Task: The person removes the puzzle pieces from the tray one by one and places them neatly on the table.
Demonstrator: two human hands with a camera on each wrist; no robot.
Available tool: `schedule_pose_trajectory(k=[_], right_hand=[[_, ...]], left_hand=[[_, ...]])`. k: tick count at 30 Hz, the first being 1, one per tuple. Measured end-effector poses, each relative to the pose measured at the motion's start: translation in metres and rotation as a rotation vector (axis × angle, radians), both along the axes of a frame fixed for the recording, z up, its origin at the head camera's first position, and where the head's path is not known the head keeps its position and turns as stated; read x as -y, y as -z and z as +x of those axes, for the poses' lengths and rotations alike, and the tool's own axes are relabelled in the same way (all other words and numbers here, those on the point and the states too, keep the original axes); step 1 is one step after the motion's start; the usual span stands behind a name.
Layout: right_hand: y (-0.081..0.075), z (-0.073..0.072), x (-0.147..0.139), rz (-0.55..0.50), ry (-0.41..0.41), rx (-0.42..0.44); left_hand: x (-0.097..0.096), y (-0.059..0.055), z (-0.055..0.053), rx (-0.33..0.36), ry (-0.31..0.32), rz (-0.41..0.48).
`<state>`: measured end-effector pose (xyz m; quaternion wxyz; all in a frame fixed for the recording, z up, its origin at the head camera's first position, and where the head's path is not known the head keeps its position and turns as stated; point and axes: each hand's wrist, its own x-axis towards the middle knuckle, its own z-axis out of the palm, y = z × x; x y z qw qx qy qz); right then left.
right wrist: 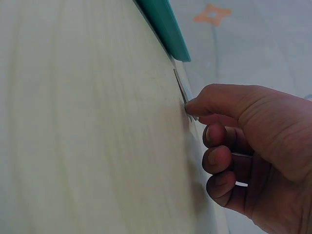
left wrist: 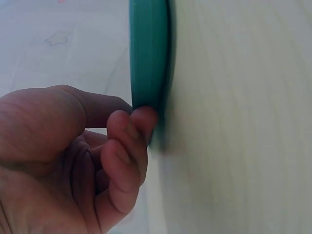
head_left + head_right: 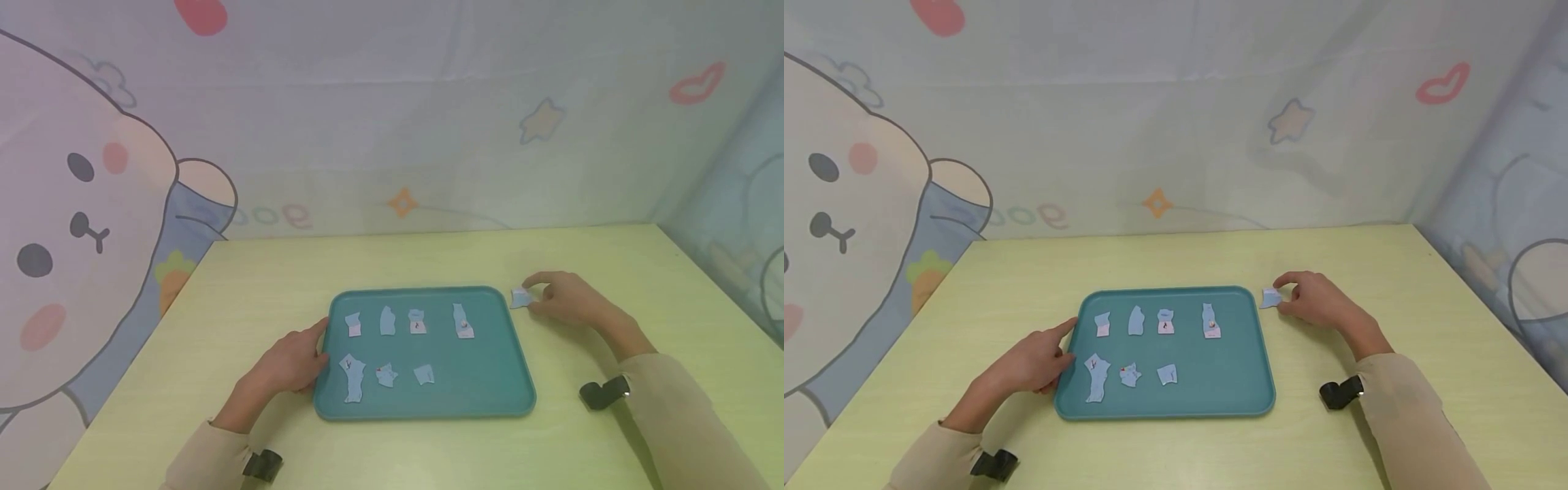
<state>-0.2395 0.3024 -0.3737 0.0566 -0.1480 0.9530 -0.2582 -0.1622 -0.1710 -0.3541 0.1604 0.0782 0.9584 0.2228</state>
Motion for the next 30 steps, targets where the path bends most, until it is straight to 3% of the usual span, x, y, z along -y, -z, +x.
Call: schedule_pose_trajectory(k=[16, 23, 30], right_hand=[[0.002, -0.002, -0.001, -0.007, -0.014, -0.006], [-0.021, 0.006, 0.009, -0.034, -0.004, -0.073], [-0.047, 0.023, 0.041, -0.073, -0.063, -0.119]], left_hand=[[0.001, 0.001, 0.002, -0.004, 0.002, 0.001], [0.001, -0.001, 0.001, -0.015, 0.015, -0.010], [0.000, -0.003, 0.000, -0.014, 0.014, -0.019]])
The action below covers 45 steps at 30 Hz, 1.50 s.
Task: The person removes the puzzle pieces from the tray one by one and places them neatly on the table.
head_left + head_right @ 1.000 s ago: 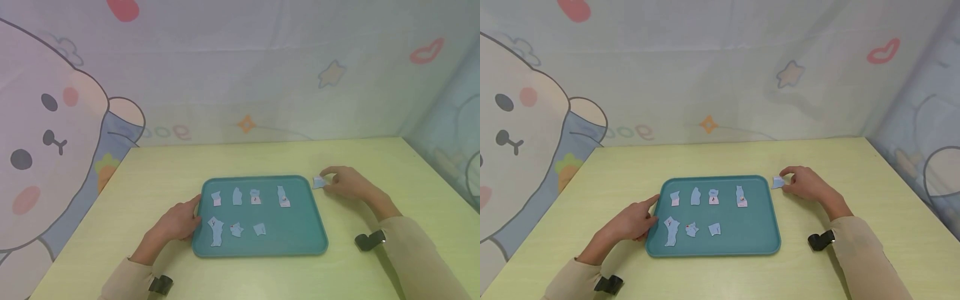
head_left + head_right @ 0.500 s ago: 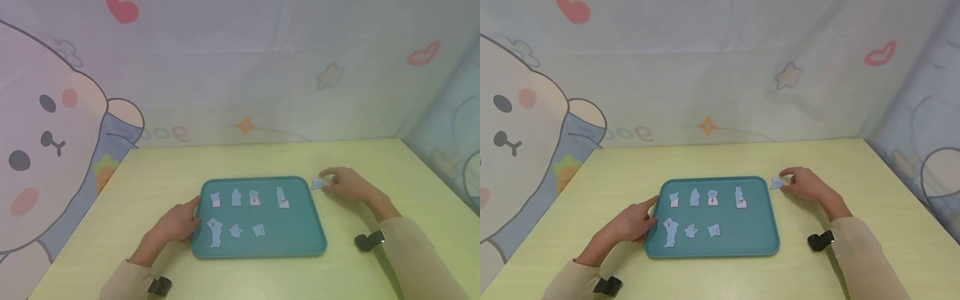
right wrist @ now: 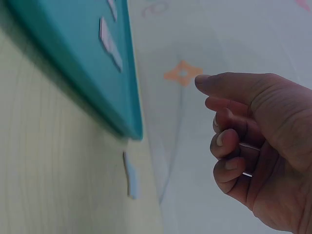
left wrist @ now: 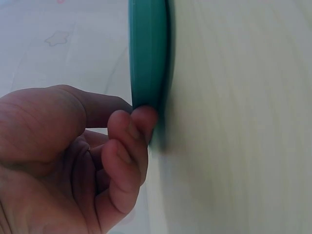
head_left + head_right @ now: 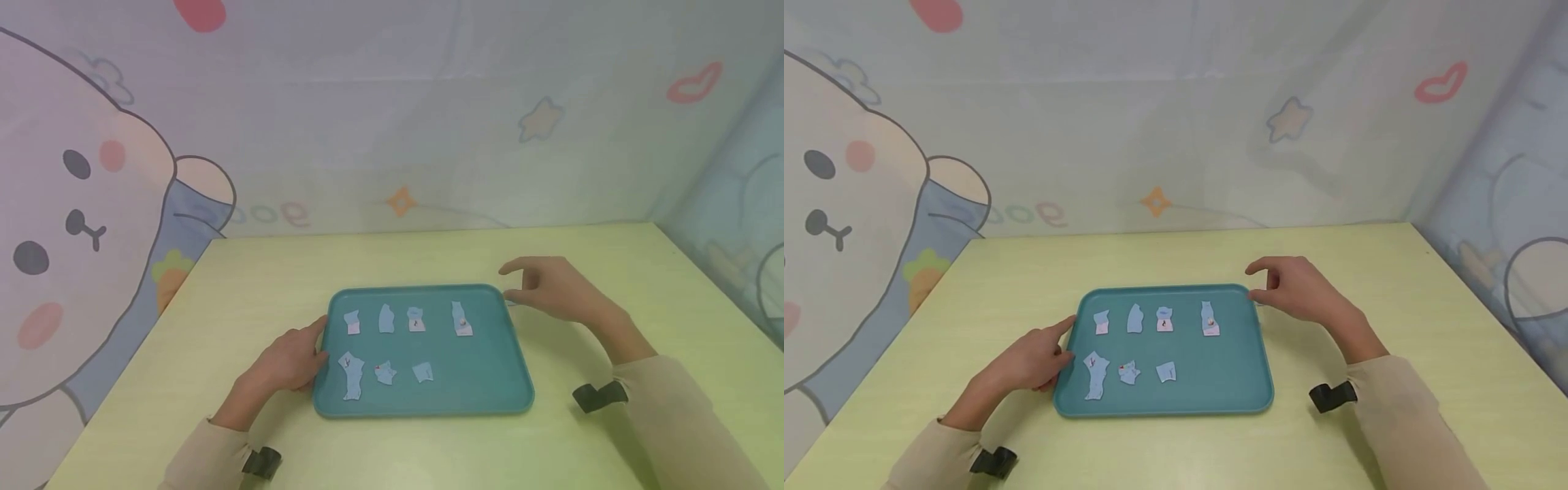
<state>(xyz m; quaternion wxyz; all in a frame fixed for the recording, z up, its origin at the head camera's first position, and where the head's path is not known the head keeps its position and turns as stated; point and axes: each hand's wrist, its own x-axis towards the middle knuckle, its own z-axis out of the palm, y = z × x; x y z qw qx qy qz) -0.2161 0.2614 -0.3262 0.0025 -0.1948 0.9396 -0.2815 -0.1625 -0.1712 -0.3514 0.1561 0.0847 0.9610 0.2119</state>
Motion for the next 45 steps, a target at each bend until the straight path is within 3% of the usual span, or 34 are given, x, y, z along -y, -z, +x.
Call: schedule_pose_trajectory(k=[7, 15, 22, 32, 45], right_hand=[[-0.015, 0.016, 0.021, -0.005, -0.046, -0.033], [-0.020, 0.026, 0.036, -0.008, -0.083, -0.036], [-0.016, 0.033, 0.054, 0.015, -0.146, 0.047], [-0.005, 0.042, 0.077, 0.017, -0.235, 0.005], [0.012, 0.048, 0.099, 0.043, -0.297, 0.044]], left_hand=[[0.001, 0.001, 0.000, -0.004, 0.005, 0.003], [0.002, -0.001, 0.001, 0.007, -0.001, 0.006], [0.002, -0.002, 0.002, 0.013, -0.002, 0.011], [0.001, -0.002, 0.001, 0.021, -0.005, 0.003], [0.000, -0.001, 0.002, 0.005, 0.000, 0.008]])
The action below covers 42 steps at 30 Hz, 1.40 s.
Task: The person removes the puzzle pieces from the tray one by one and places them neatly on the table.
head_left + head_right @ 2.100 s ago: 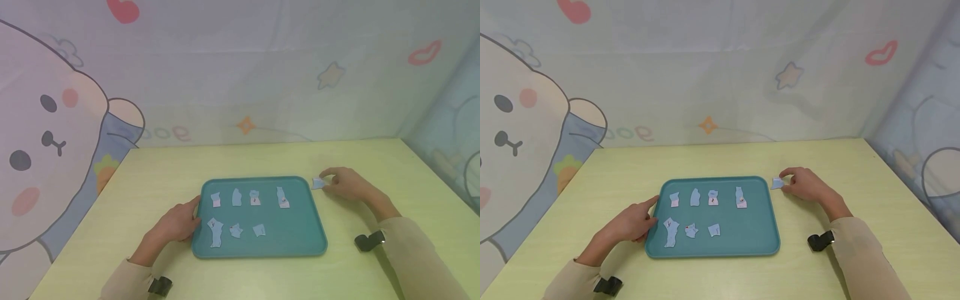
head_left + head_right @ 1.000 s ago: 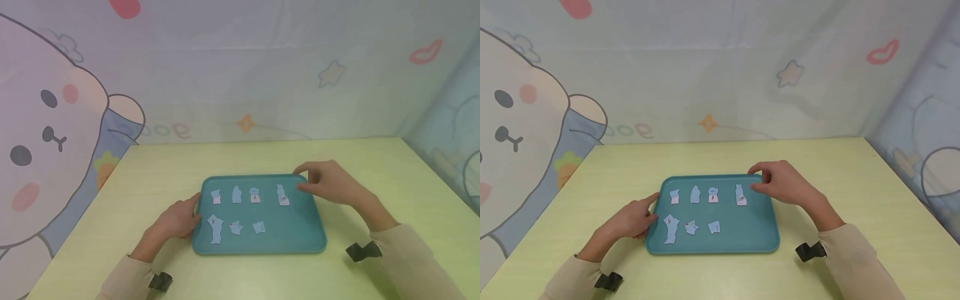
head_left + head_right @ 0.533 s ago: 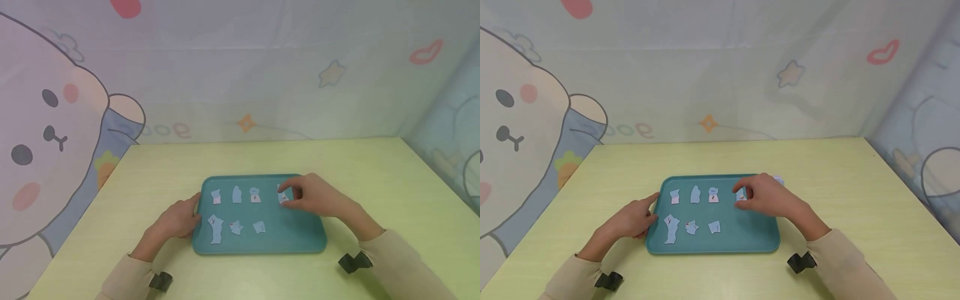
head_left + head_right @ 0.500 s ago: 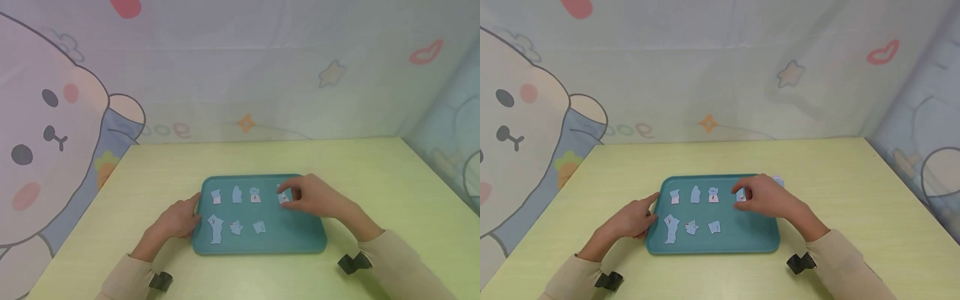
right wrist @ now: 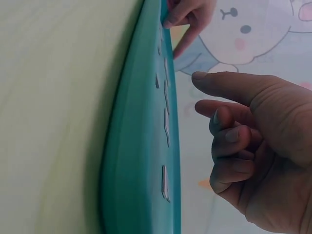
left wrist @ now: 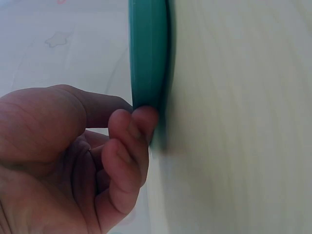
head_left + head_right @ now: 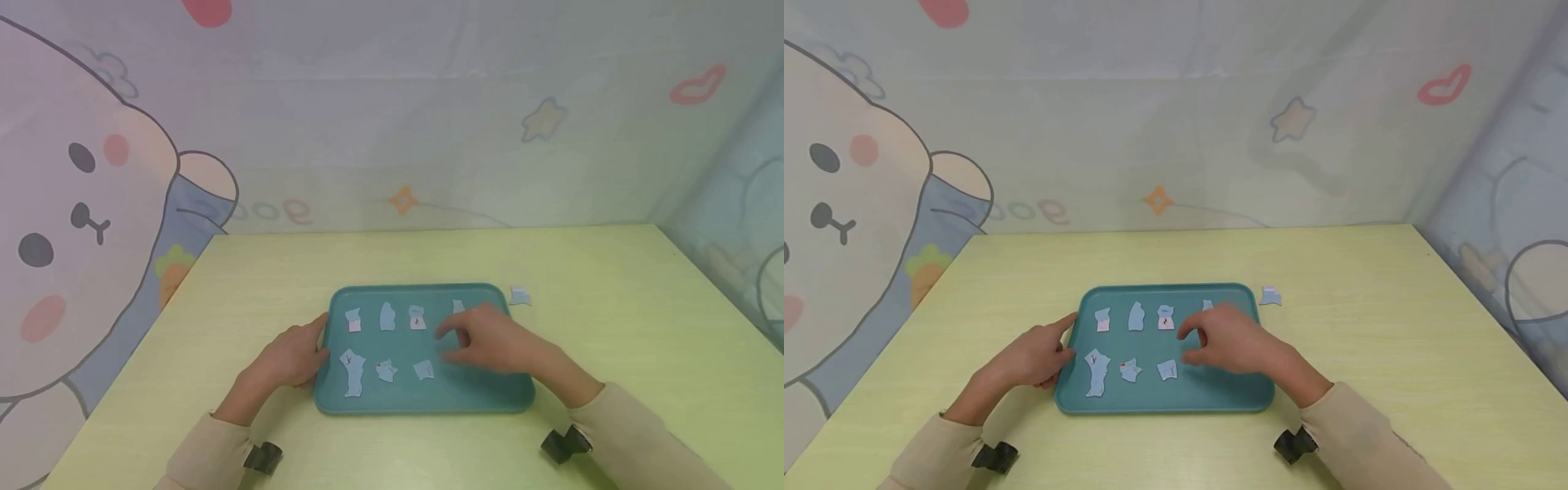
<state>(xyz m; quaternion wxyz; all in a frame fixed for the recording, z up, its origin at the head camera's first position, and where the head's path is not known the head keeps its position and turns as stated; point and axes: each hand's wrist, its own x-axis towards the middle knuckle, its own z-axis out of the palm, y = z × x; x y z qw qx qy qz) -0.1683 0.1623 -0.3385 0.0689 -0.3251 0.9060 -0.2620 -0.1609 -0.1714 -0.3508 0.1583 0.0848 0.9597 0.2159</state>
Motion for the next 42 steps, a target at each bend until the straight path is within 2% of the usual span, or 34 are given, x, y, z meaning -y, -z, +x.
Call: schedule_pose_trajectory(k=[11, 19, 42], right_hand=[[0.008, 0.005, 0.012, 0.095, 0.023, 0.017], [0.015, 0.005, 0.016, 0.139, 0.004, 0.001], [0.019, 0.007, 0.019, 0.142, -0.009, -0.032]], left_hand=[[-0.001, -0.002, -0.001, 0.007, -0.001, -0.018], [-0.002, -0.002, -0.001, -0.002, 0.013, -0.012], [0.000, 0.000, 0.000, -0.004, 0.006, -0.013]])
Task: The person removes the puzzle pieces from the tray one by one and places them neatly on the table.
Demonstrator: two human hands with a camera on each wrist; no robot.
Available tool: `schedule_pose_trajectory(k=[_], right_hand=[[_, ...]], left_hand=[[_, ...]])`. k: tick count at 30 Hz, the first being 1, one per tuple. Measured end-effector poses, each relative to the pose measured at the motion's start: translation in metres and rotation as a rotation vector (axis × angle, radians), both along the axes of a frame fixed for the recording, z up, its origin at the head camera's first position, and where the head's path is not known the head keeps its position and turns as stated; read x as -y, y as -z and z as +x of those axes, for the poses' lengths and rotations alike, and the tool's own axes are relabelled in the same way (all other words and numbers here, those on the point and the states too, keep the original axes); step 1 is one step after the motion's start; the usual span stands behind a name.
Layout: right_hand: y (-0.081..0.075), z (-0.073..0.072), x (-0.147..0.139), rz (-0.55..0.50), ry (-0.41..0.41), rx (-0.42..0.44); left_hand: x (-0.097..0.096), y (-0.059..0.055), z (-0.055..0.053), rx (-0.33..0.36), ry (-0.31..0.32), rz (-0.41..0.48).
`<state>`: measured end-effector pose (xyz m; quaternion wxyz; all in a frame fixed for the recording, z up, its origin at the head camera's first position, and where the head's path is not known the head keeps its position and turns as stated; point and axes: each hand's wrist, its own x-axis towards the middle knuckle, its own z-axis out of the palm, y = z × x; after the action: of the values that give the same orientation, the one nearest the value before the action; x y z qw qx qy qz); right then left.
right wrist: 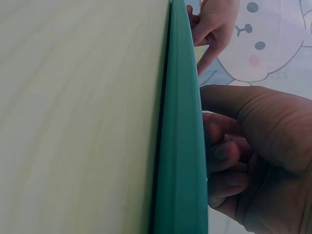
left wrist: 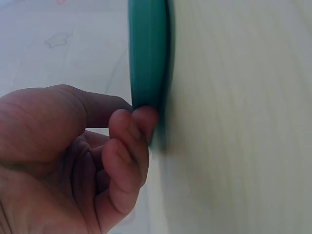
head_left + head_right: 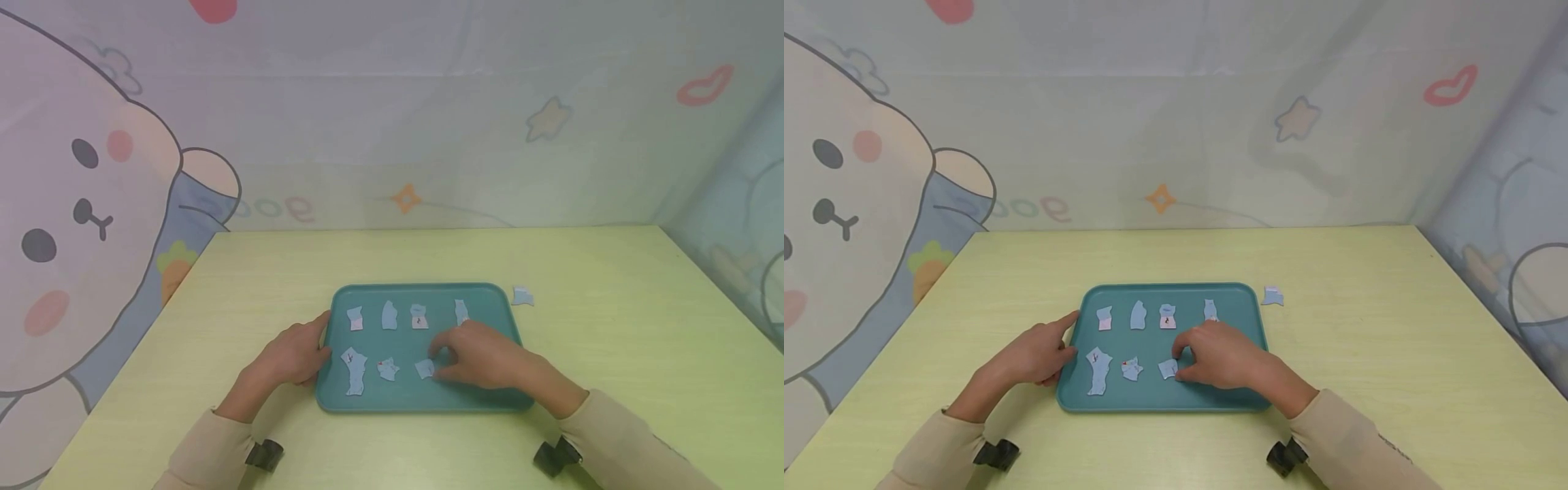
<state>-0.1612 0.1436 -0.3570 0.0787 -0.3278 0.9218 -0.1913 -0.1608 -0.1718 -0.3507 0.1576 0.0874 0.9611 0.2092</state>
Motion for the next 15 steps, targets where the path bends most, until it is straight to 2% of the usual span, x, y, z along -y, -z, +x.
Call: schedule_pose_trajectory(k=[15], right_hand=[[-0.0008, -0.0020, -0.0025, -0.011, 0.013, 0.022]], left_hand=[[-0.0002, -0.0008, 0.0005, 0.004, -0.004, 0.018]])
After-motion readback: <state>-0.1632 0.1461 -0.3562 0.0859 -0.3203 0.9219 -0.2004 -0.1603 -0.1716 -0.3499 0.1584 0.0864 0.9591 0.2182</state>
